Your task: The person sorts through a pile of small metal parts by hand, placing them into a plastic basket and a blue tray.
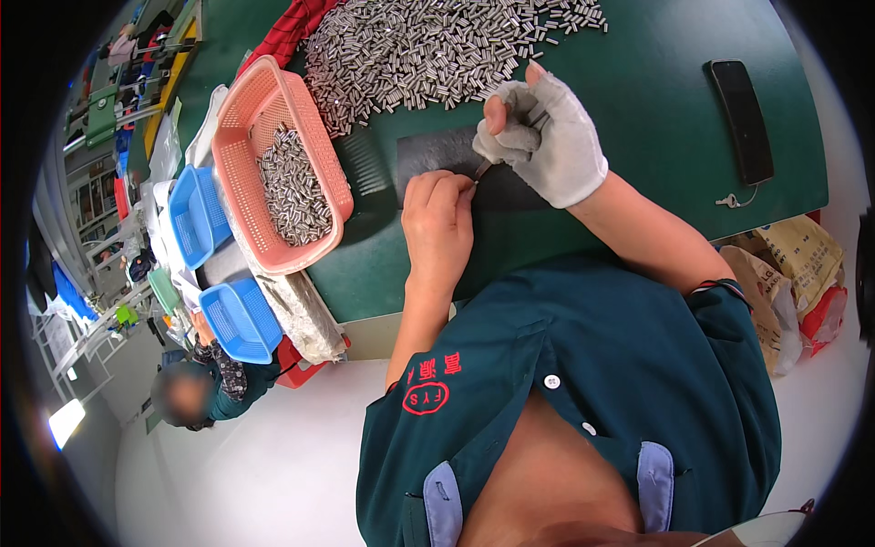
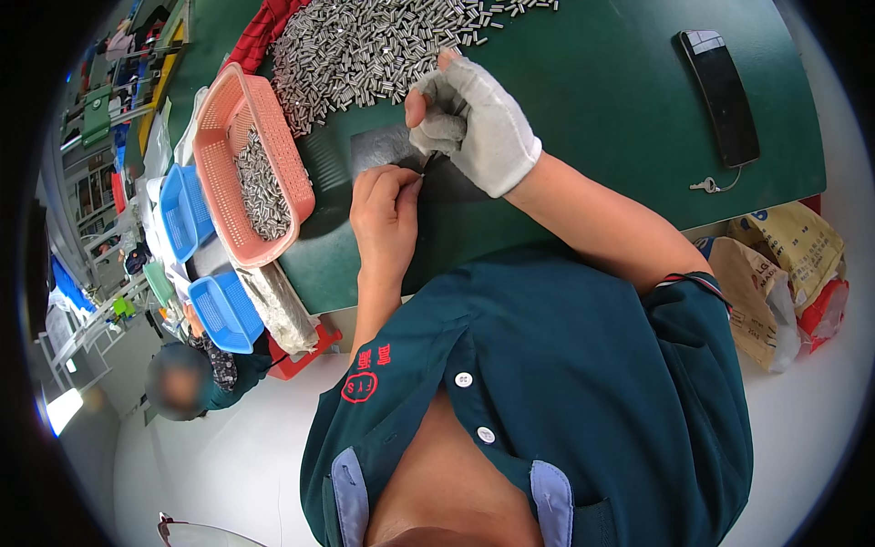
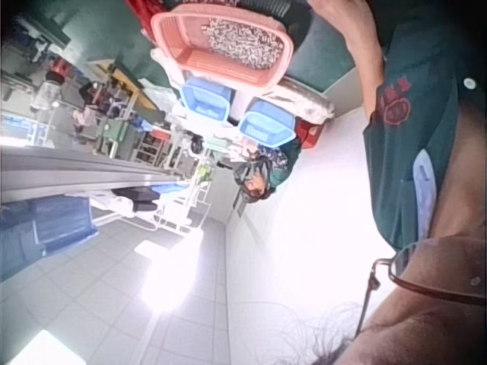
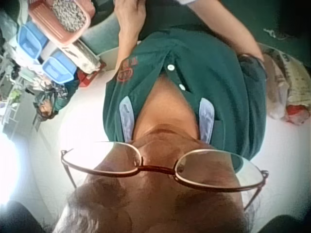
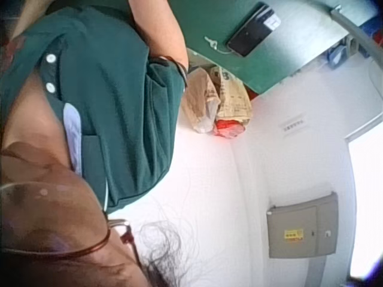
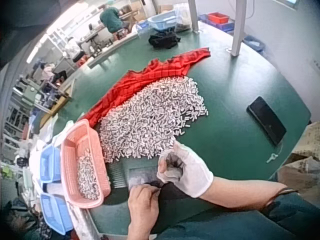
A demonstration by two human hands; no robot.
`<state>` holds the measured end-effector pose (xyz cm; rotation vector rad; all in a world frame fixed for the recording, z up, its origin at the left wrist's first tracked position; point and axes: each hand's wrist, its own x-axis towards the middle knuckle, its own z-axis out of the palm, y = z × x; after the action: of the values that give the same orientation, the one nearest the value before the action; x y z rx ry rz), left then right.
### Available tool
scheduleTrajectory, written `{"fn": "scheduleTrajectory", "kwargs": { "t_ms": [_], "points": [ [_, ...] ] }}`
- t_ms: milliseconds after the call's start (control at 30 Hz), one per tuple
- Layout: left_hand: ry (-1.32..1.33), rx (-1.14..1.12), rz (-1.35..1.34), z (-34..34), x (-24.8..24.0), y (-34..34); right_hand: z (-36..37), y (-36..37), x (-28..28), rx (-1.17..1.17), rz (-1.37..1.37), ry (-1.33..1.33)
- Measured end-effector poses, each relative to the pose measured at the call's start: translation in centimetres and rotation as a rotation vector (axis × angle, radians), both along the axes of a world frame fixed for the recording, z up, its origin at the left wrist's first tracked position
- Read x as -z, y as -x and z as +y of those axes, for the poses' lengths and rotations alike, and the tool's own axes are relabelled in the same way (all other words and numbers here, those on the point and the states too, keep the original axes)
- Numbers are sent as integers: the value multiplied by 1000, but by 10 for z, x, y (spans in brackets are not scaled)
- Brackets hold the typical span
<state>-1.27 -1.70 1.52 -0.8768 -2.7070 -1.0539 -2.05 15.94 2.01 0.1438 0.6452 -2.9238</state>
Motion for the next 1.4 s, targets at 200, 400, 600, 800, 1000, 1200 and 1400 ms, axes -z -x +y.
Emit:
{"fn": "scheduleTrajectory", "kwargs": {
  "t_ms": [200, 400, 600, 800, 1000, 1200, 1400],
  "points": [
    [-10, 0, 4, 0, 0, 0, 0, -1, 0, -9, 18, -2],
    [-22, -20, 20, 1, 3, -2, -3, -4, 0, -16, 24, -101],
    [-53, -67, 48, 4, 8, -5, -3, -6, 2, -22, 15, -209],
    [-71, -85, 62, 5, 10, -6, -7, -13, -6, -52, 4, -318],
    [-79, -55, 67, 2, 7, -2, -9, -12, -5, -27, 11, -323],
    [-285, -47, -165, -9, -12, 3, -14, -16, -9, -51, 110, -287],
    [-932, 93, -617, -26, -15, 1, -13, -29, -32, -124, 221, -709]
  ]
}}
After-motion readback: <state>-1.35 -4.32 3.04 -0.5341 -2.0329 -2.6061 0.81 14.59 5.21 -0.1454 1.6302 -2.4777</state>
